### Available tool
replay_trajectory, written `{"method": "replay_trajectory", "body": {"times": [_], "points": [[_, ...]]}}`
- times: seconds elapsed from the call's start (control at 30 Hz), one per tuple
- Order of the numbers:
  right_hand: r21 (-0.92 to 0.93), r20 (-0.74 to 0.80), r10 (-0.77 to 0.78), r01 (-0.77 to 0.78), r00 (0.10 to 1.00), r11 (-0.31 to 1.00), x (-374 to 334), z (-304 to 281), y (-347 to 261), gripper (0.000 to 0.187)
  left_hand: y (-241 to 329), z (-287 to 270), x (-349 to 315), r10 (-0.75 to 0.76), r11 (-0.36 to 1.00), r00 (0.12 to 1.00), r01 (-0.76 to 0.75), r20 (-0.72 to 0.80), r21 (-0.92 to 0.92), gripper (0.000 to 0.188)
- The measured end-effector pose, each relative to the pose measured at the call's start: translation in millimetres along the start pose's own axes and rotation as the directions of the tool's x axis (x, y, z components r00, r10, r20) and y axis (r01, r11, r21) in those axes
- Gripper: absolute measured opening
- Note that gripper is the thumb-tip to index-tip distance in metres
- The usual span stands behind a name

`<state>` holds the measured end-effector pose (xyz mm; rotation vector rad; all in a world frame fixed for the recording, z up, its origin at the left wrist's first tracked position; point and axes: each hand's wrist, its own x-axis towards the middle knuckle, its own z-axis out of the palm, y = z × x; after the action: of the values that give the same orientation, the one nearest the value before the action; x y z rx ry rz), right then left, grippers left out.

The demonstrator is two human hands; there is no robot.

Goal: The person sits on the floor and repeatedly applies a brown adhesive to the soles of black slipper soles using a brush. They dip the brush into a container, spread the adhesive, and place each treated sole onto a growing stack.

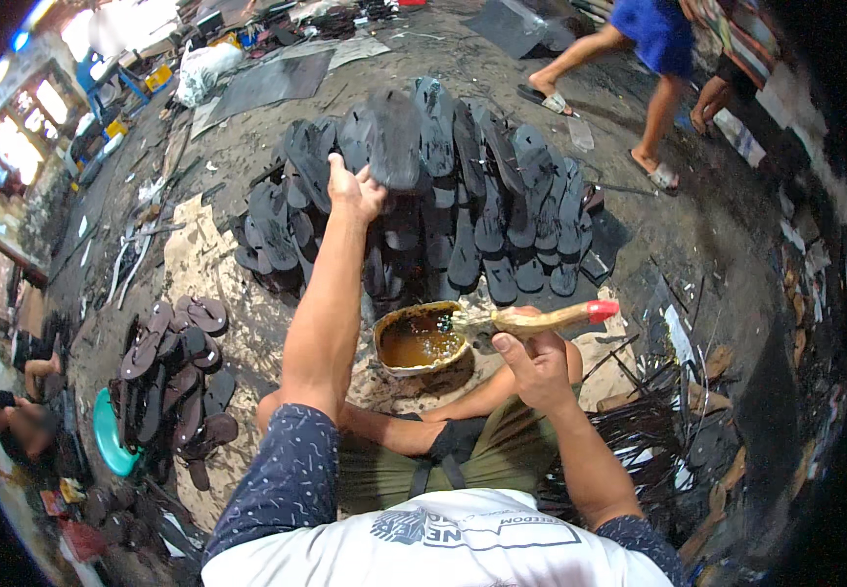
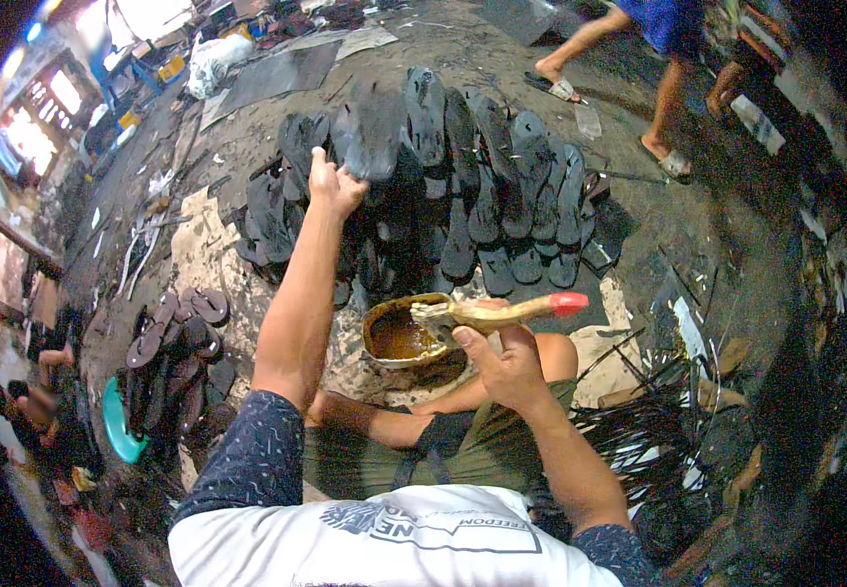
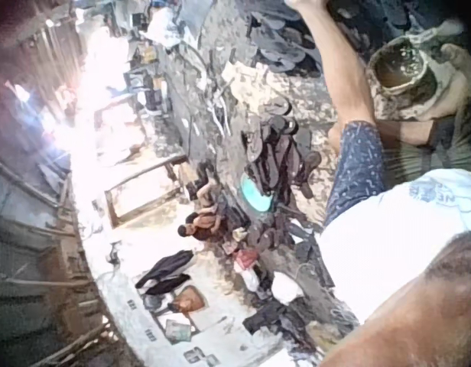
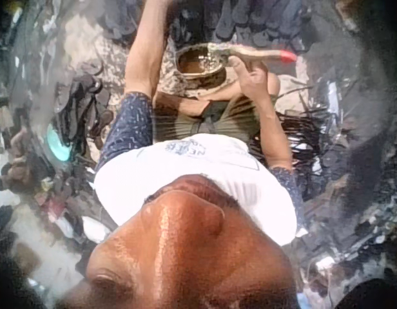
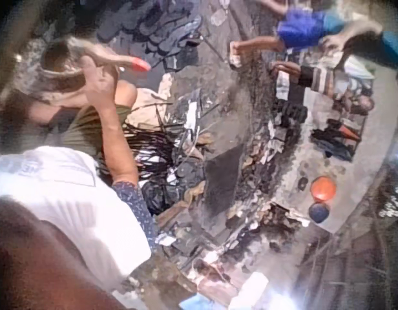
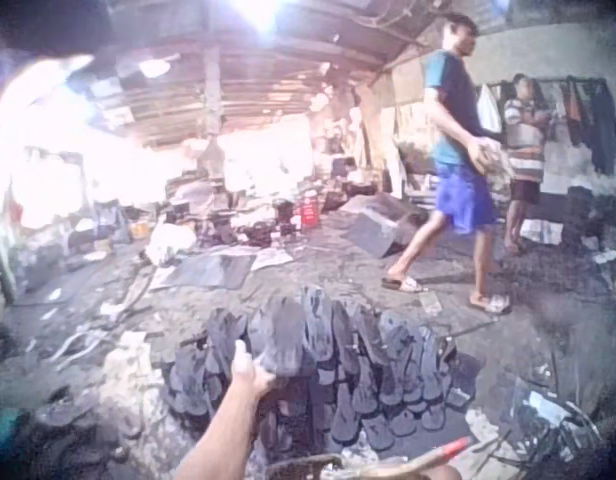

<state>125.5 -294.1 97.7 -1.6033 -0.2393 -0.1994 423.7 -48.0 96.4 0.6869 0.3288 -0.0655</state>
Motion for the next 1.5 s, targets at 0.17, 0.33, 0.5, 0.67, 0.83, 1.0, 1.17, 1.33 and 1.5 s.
{"method": "replay_trajectory", "body": {"times": [0.17, 0.33, 0.5, 0.67, 0.83, 1.0, 1.17, 1.33, 1.5], "points": [[-0.027, -0.248, 0.414, -0.433, 0.876, 0.901, 0, -15, 38, 0.029, -9, -126, -51, 0.357, 0.835, 0.908, -0.416, 0.221, 0.361, 0.040], [-0.195, -0.483, 0.231, -0.361, 0.845, 0.912, 2, -43, 84, 0.046, 75, -276, -202, 0.595, 0.721, 0.779, -0.408, -0.197, 0.560, 0.064], [-0.181, -0.380, 0.261, -0.348, 0.887, 0.920, 26, -13, 98, 0.047, 129, -548, -310, 0.799, 0.570, -0.044, -0.263, -0.600, 0.779, 0.059], [-0.249, -0.270, 0.269, -0.337, 0.925, 0.908, 33, 0, 87, 0.038, 135, -619, -317, 0.446, 0.867, -0.311, -0.085, -0.839, 0.492, 0.069], [-0.293, -0.295, 0.286, -0.371, 0.912, 0.881, 33, -9, 93, 0.036, 148, -608, -301, 0.325, 0.903, 0.001, -0.298, -0.946, 0.310, 0.056], [-0.272, -0.129, 0.498, -0.513, 0.858, 0.814, 37, 34, 93, 0.038, 131, -590, -375, 0.850, 0.427, 0.001, 0.585, -0.527, 0.689, 0.044], [-0.623, 0.246, 0.201, -0.004, 0.948, 0.782, 36, 63, 164, 0.038, 95, -419, -426, 0.911, 0.025, 0.377, 0.352, -0.166, 0.936, 0.049], [-0.762, 0.210, 0.009, 0.158, 0.978, 0.628, 34, 64, 173, 0.023, 34, -291, -409, 0.745, 0.021, 0.660, 0.117, -0.093, 0.993, 0.038], [-0.586, 0.257, -0.081, 0.223, 0.963, 0.779, 48, 13, 101, 0.021, -9, -274, -379, 0.655, -0.490, 0.707, 0.131, 0.265, 0.862, 0.078]]}}
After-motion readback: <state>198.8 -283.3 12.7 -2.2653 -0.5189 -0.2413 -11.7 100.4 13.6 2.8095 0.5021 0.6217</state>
